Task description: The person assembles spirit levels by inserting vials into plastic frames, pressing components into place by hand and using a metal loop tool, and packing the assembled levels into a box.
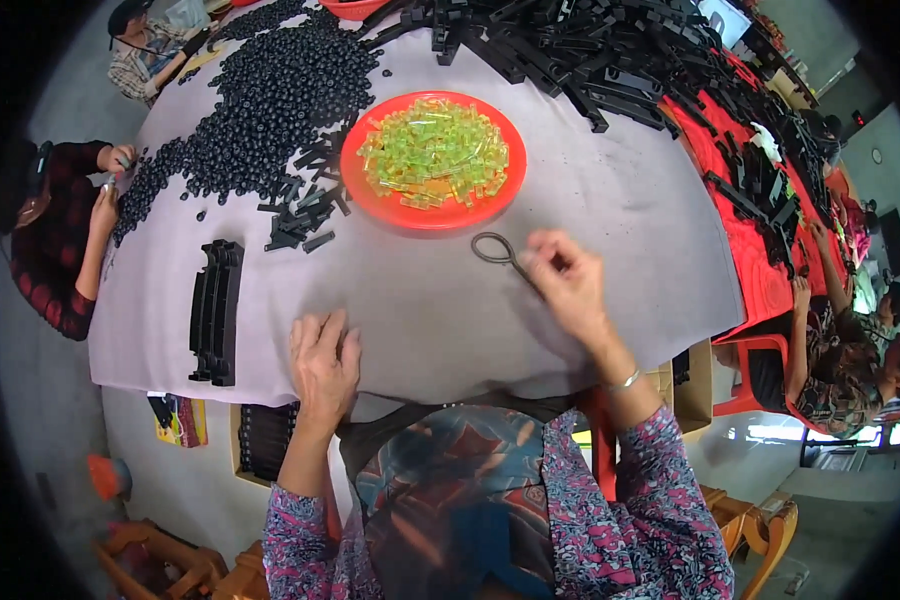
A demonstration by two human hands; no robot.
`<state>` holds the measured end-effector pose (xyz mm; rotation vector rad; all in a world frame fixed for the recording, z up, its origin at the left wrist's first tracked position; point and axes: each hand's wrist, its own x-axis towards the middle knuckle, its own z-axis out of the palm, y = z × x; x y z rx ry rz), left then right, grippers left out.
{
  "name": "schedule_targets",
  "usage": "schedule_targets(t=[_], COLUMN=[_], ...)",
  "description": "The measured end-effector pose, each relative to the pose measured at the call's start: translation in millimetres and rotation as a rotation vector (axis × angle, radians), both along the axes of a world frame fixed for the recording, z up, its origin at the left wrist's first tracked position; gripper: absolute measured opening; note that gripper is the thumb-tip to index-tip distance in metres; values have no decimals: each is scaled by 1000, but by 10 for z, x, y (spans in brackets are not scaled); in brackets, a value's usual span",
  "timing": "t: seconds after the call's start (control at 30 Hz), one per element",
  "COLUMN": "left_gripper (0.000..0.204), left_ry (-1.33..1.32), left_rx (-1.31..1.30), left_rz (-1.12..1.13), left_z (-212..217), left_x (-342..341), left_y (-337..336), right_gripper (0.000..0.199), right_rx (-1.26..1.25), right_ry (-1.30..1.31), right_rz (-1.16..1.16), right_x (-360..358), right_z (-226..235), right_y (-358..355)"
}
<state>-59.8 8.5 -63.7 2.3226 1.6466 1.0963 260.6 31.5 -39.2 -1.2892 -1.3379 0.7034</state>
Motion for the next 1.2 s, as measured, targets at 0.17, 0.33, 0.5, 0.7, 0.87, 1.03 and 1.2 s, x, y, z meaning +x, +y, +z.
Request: schedule_targets(t=[0.17, 0.33, 0.5, 0.7, 0.87, 1.03, 1.2], left_gripper=[29, 29, 30, 29, 31, 34, 36], left_ry=[2, -15, -27, -36, -26, 11, 25], left_rx=[-4, -16, -47, -55, -82, -117, -148], left_rz=[7, 3, 8, 10, 10, 11, -25], left_z=[-18, 36, 31, 64, 32, 90, 60], left_x=[-4, 30, 35, 33, 13, 11, -21], left_y=[-6, -2, 6, 12, 23, 31, 32], right_gripper=[31, 72, 84, 83, 107, 108, 108], right_rx=[-20, 83, 63, 30, -250, -358, -402], right_ry=[-243, -558, -751, -1161, -1352, -1344, -1219], right_rz=[-126, -361, -438, -487, -465, -475, -533], right_x=[566, 1006, 1224, 1099, 1030, 875, 798], right_z=[185, 89, 123, 260, 256, 200, 97], right_y=[688, 1465, 2203, 2871, 3332, 3606, 3784])
